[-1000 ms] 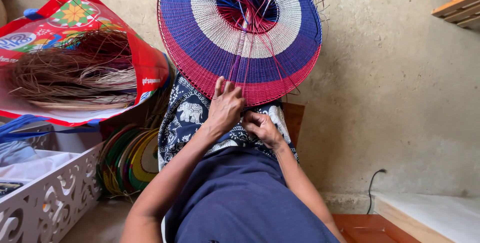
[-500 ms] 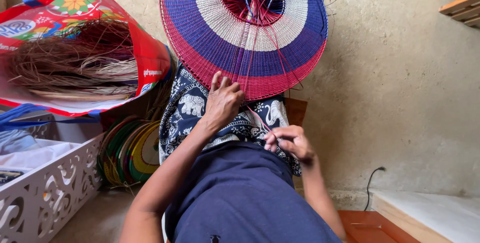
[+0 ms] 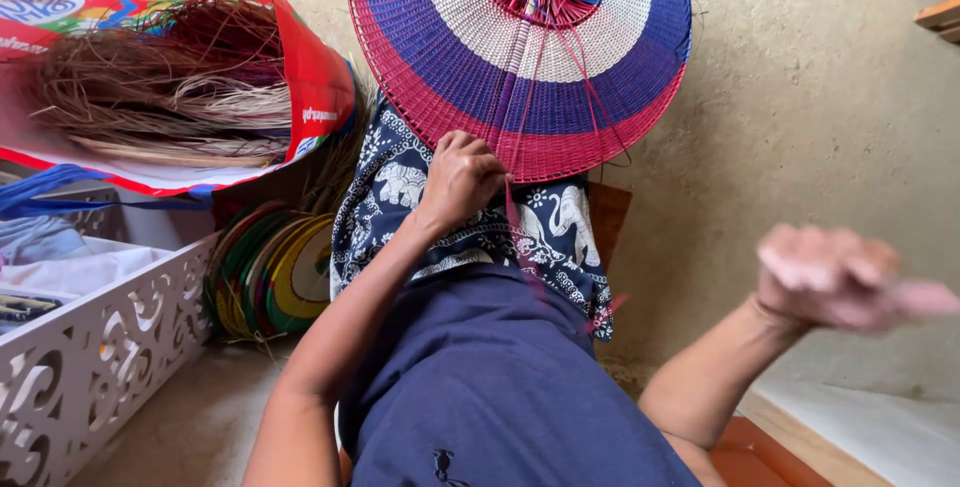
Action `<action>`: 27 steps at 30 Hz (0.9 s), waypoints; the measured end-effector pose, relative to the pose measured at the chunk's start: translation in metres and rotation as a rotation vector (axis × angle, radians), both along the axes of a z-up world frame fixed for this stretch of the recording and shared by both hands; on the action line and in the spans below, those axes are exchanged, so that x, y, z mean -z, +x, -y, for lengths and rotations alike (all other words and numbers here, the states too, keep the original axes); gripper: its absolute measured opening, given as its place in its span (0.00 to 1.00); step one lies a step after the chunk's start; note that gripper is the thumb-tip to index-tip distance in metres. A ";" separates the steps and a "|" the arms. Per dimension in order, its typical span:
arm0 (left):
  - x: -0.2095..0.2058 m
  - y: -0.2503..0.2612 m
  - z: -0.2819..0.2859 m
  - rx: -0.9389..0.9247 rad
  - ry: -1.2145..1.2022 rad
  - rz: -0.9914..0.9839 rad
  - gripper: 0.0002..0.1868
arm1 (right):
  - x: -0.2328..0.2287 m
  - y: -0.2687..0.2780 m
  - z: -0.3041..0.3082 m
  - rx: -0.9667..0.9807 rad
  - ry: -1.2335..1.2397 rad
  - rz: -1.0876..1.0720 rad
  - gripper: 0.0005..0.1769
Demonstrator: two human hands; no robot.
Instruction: Weaving a colorful circular hat by threading and pulling strands of material through a frame
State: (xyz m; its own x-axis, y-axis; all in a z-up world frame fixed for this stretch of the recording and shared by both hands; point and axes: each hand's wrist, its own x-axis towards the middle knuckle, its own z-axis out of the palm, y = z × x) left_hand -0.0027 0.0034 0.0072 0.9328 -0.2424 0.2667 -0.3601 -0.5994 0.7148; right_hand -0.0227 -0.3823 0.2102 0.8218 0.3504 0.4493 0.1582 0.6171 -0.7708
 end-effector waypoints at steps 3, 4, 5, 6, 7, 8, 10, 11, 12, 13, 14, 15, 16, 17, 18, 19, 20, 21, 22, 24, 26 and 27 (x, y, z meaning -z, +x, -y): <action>0.035 0.004 -0.003 -0.100 -0.080 -0.042 0.07 | 0.065 0.005 -0.041 0.493 -0.610 -0.293 0.27; 0.032 0.007 -0.005 -0.107 -0.080 -0.043 0.07 | 0.076 0.008 -0.068 0.485 -0.611 -0.292 0.27; 0.029 0.007 -0.008 -0.119 -0.065 -0.024 0.08 | 0.089 0.009 -0.095 0.445 -0.770 -0.308 0.18; 0.025 0.007 -0.010 -0.130 -0.050 -0.005 0.09 | 0.101 0.009 -0.121 0.402 -0.930 -0.322 0.10; 0.026 0.006 -0.009 -0.128 -0.048 -0.008 0.09 | 0.115 0.009 -0.131 0.403 -0.928 -0.327 0.10; 0.027 0.005 -0.007 -0.117 -0.051 -0.002 0.10 | 0.128 0.008 -0.142 0.339 -0.977 -0.286 0.08; 0.027 0.003 -0.004 -0.097 -0.054 0.005 0.11 | 0.150 0.003 -0.158 0.283 -1.022 -0.248 0.07; 0.026 0.003 -0.003 -0.112 -0.043 0.022 0.09 | 0.158 0.002 -0.164 0.241 -1.014 -0.329 0.08; 0.026 0.003 -0.002 -0.126 -0.033 0.039 0.07 | 0.166 0.000 -0.171 0.199 -1.003 -0.410 0.10; 0.024 0.002 -0.001 -0.127 -0.033 0.039 0.07 | 0.172 0.001 -0.172 0.199 -1.003 -0.410 0.10; 0.022 0.001 -0.001 -0.117 -0.029 0.039 0.07 | 0.178 0.003 -0.174 0.225 -0.997 -0.433 0.10; 0.020 0.000 0.000 -0.107 -0.026 0.038 0.07 | 0.183 0.004 -0.175 0.252 -0.991 -0.457 0.11; 0.017 -0.002 -0.001 -0.106 -0.028 0.036 0.07 | 0.178 0.006 -0.179 0.252 -0.993 -0.459 0.11; 0.014 -0.001 -0.003 -0.087 -0.037 0.029 0.07 | 0.173 0.009 -0.183 0.244 -1.061 -0.486 0.10; 0.011 -0.001 -0.004 -0.068 -0.047 0.022 0.07 | 0.168 0.012 -0.187 0.236 -1.129 -0.514 0.09; 0.015 -0.001 -0.004 -0.067 -0.048 0.025 0.07 | 0.171 0.014 -0.188 0.240 -1.130 -0.512 0.09; 0.018 -0.001 -0.004 -0.067 -0.115 -0.010 0.05 | 0.174 0.016 -0.189 0.252 -1.217 -0.486 0.09; 0.021 0.000 -0.005 -0.068 -0.180 -0.042 0.03 | 0.178 0.018 -0.191 0.265 -1.303 -0.456 0.10; 0.018 0.000 -0.006 -0.068 -0.180 -0.037 0.03 | 0.179 0.021 -0.194 0.268 -1.302 -0.452 0.10; 0.011 0.000 -0.010 -0.073 -0.283 -0.069 0.07 | 0.183 0.024 -0.200 0.340 -1.563 -0.278 0.07; 0.007 -0.002 -0.010 -0.063 -0.268 -0.064 0.07 | 0.189 0.027 -0.201 0.342 -1.549 -0.267 0.05; 0.004 -0.003 -0.010 -0.058 -0.254 -0.064 0.07 | 0.192 0.028 -0.202 0.335 -1.537 -0.259 0.05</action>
